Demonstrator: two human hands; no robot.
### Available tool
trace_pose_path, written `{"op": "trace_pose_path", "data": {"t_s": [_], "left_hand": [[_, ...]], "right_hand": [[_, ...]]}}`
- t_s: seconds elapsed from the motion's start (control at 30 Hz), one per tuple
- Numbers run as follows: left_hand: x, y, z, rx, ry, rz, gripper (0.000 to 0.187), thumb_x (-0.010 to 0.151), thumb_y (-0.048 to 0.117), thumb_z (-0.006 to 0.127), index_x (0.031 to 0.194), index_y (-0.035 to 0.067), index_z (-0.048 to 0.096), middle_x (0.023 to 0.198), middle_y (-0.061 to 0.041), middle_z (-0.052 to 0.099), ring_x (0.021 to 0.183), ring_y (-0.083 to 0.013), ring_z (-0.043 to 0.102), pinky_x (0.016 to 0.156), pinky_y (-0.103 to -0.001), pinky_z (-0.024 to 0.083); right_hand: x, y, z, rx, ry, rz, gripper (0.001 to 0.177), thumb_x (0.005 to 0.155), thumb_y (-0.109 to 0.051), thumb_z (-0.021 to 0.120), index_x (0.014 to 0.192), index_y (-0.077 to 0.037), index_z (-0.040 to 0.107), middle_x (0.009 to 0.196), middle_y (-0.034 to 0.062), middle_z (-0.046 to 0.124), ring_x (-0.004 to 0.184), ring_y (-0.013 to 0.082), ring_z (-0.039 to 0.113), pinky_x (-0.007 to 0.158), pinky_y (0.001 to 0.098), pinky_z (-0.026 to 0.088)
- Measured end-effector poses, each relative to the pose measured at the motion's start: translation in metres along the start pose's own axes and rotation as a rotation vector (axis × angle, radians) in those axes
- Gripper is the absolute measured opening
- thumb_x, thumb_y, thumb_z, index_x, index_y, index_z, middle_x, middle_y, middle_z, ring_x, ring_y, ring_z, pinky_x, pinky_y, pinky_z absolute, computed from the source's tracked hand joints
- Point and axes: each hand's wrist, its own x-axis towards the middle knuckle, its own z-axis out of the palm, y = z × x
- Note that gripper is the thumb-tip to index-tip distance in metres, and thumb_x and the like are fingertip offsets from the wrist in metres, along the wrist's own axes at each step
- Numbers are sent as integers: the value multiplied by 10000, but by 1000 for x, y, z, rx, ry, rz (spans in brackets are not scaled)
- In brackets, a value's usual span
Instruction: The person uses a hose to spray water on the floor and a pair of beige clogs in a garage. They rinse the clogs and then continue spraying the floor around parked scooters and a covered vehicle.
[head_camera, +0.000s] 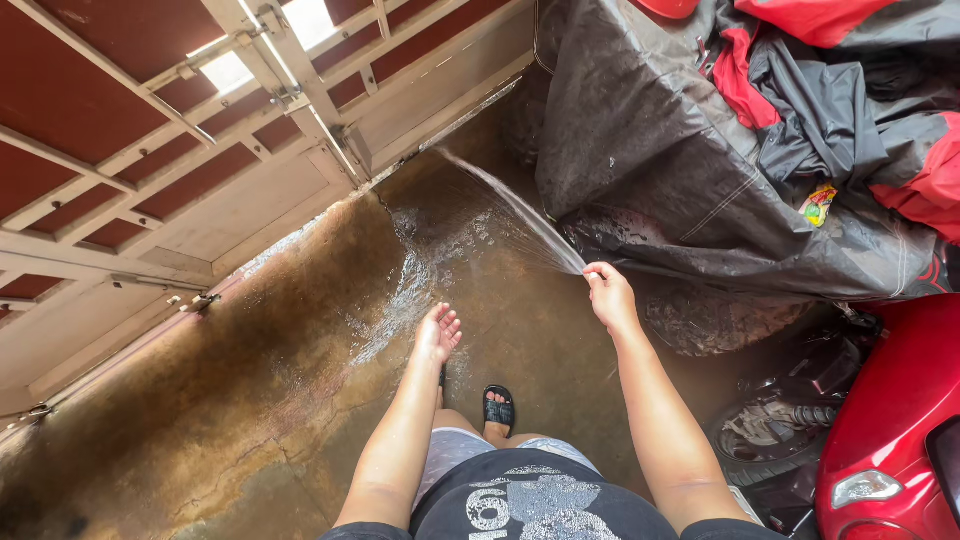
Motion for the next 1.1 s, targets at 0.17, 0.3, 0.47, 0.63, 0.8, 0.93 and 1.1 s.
{"op": "trace_pose_path", "data": {"t_s": [0.17,0.3,0.47,0.63,0.8,0.93,1.1], "left_hand": [[8,30,0,20,7,12,188,955,409,654,1024,235,673,922,50,655,817,-146,625,765,-371,480],[10,40,-4,27,15,13,190,956,400,652,1024,224,672,918,45,660,811,-146,626,759,-370,481],[9,46,-9,16,11,24,187,956,397,650,1014,221,677,912,42,658,809,-151,624,749,-373,482],[7,39,-13,7,16,20,178,954,391,653,1005,222,673,911,40,660,810,-152,624,747,-372,484],[0,29,-20,-15,7,4,171,955,391,662,998,226,671,908,41,657,813,-150,617,744,-365,475],[-6,24,-25,-21,11,13,179,955,397,653,998,224,672,905,42,652,819,-152,613,753,-364,474],[-12,20,-31,-16,33,21,179,957,401,648,1004,229,673,904,43,649,823,-151,611,759,-364,469]], "right_hand": [[5,-25,12,-20,-4,36,164,1019,-213,565,1076,-183,716,654,-33,533,524,69,443,463,295,355],[6,-32,23,0,-8,35,163,1022,-198,562,1073,-171,715,653,-29,519,520,75,434,454,297,342],[10,-32,27,-12,20,22,144,1018,-222,592,1062,-169,719,655,-25,516,534,70,449,470,294,365],[15,-29,22,-101,46,-52,144,1013,-223,595,1063,-164,716,664,-19,549,551,75,472,520,293,411],[13,-30,19,-136,22,-52,165,1028,-218,560,1075,-159,707,654,6,541,542,105,462,524,314,398],[6,-36,17,-131,22,-94,164,1019,-206,564,1070,-157,711,652,-13,556,541,85,467,525,299,404],[-5,-44,15,-119,-9,-75,169,1030,-209,547,1078,-164,702,632,-12,535,490,86,431,469,306,369]]}}
